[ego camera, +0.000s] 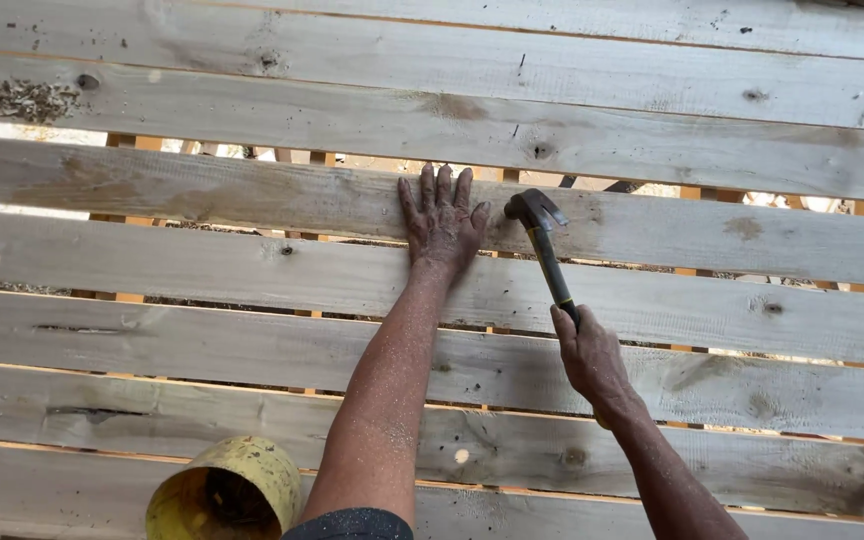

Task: Hammering nails into wooden planks to assemble or repair a wooden structure.

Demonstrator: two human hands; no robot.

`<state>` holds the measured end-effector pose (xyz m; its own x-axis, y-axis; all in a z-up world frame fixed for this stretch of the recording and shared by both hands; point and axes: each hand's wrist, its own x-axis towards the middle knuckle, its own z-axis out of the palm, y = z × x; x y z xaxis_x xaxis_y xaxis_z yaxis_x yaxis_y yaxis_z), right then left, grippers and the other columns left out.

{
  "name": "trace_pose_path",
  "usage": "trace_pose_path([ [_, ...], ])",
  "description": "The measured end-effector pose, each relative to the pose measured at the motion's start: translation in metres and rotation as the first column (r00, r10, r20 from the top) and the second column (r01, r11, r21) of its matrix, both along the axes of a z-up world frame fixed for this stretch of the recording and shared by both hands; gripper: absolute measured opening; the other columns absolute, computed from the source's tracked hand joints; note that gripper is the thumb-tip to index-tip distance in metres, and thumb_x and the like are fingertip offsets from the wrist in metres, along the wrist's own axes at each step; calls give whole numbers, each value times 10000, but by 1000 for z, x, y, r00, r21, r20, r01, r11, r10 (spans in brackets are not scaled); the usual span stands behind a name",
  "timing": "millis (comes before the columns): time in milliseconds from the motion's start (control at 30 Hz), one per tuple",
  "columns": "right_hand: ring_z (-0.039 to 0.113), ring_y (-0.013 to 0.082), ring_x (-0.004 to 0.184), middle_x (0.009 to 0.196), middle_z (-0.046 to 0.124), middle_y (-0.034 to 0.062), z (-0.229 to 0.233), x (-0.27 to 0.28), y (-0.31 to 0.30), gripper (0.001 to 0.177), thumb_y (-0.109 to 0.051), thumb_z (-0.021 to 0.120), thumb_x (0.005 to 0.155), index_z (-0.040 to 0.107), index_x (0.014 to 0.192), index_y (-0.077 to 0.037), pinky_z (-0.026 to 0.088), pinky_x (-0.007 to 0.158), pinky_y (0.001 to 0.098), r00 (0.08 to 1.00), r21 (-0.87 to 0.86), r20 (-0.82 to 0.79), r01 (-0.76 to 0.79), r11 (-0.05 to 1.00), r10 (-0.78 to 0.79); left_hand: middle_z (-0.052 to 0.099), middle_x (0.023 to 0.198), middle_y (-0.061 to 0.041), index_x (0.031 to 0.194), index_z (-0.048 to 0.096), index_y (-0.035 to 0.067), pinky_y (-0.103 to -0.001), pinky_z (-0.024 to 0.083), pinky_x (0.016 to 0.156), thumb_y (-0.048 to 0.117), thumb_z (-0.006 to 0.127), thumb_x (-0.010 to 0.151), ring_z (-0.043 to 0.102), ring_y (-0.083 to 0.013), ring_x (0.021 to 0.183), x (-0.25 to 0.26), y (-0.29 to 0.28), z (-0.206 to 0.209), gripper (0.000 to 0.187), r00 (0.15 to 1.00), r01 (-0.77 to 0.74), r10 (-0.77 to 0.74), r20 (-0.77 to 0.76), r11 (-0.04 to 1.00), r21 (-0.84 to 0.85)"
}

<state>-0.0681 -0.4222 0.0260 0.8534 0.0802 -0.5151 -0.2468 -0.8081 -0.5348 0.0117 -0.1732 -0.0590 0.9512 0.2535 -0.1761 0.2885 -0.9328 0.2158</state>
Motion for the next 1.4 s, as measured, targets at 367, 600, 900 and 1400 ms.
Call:
trace_pose_path([
  [367,518,190,449,571,566,90,-18,-19,-26,493,-508,453,1041,597,951,-45,409,405,425,995,77,83,55,996,-62,148,1717,-119,1653,166,225,-611,-103,1238,591,309,1049,41,-335,1595,-10,-2,3,720,999,18,-19,42,1000,24],
  [600,663,234,644,802,697,107,-50,-138,-173,579,-597,626,926,695,1191,-87,559,612,455,978,-249,192,127,960,-79,57,1717,-127,1645,124,229,-599,-48,1236,563,364,1027,30,-367,1575,-123,-27,-7,742,998,-48,47,51,999,8],
  [900,542,312,1175,1039,654,127,-101,-211,-311,478,-560,746,941,750,1171,-141,381,1149,552,909,-255,414,72,964,42,681,1261,-119,1324,714,161,-432,477,1084,306,594,1000,593,-287,1233,-339,-58,88,375,976,-217,194,-99,899,-381],
  [1400,508,325,1199,1125,587,120,-161,-206,-340,418,-529,710,991,660,1073,-122,379,1126,501,766,-481,563,0,877,309,712,1239,-148,1277,667,110,-363,604,929,46,565,969,748,-239,1017,-463,98,139,331,550,-834,780,-297,529,-157],
])
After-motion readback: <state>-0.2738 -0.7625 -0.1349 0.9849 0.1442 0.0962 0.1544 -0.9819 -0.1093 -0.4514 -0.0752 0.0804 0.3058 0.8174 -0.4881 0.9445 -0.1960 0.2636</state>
